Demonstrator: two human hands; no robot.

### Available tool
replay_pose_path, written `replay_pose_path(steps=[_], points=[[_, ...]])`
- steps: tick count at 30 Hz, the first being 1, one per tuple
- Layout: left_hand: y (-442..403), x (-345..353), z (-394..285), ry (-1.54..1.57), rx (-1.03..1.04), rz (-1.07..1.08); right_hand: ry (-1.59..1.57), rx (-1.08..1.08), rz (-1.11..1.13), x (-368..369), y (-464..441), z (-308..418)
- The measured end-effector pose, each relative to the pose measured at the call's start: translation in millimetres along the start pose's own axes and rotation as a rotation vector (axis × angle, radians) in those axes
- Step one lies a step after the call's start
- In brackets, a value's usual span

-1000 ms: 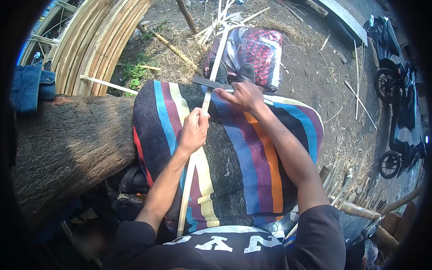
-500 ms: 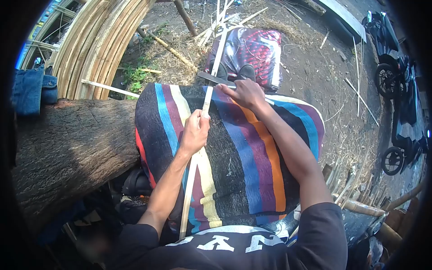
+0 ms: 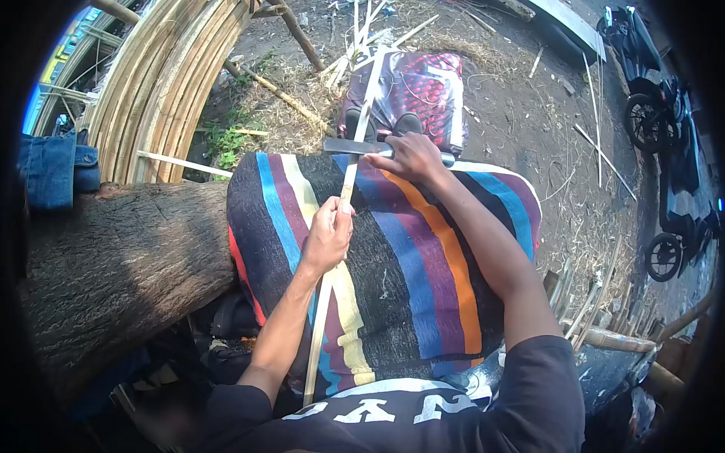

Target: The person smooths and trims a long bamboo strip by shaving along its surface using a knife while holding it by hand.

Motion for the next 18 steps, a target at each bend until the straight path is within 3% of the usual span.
replay_pose_path(steps=[1, 2, 3, 5, 6, 9, 11, 13, 14, 16, 18], points=[[0, 3, 5, 0.000, -0.002, 0.003, 0.058, -0.191, 0.060, -2, 3, 3], [2, 10, 11, 0.058, -0.009, 0.024, -0.022, 0.075, -0.024, -2, -8, -24], [1, 14, 12, 0.116, -0.006, 0.045, -0.111, 0.277, 0.080, 15, -22, -74], [-1, 11, 0, 0.102, -0.048, 0.079, -0.003, 0.209, -0.088, -4, -11, -35], [3, 7, -4, 0.117, -0.037, 0.079, -0.055, 0.073, -0.168, -10, -5, -17], [15, 9, -11, 0.163, -0.043, 0.093, -0.069, 0.249, -0.106, -9, -18, -68], [20, 20, -13, 0.241, -0.074, 0.212, 0.032, 0.282, -0.155, -14, -26, -81], [21, 13, -17, 0.225, -0.059, 0.187, -0.102, 0.059, -0.244, -21, -9, -48], [17, 7, -20, 0.233, -0.059, 0.146, -0.044, -0.051, -0.117, -25, -7, -29], [14, 8, -20, 0.256, -0.090, 0.111, 0.055, -0.079, -0.193, 1, -20, -70], [18, 17, -17, 0.264, -0.074, 0.157, 0.109, 0.110, -0.177, 12, -25, -108]])
Point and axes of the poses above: each hand's wrist, its own y-axis away from the middle knuckle, its own x-axis out of the palm, z = x × y, the point moved 5 cm from there along -y, towards the middle knuckle, and after that the axes turned 14 degrees about -y, right-handed, at the moved point
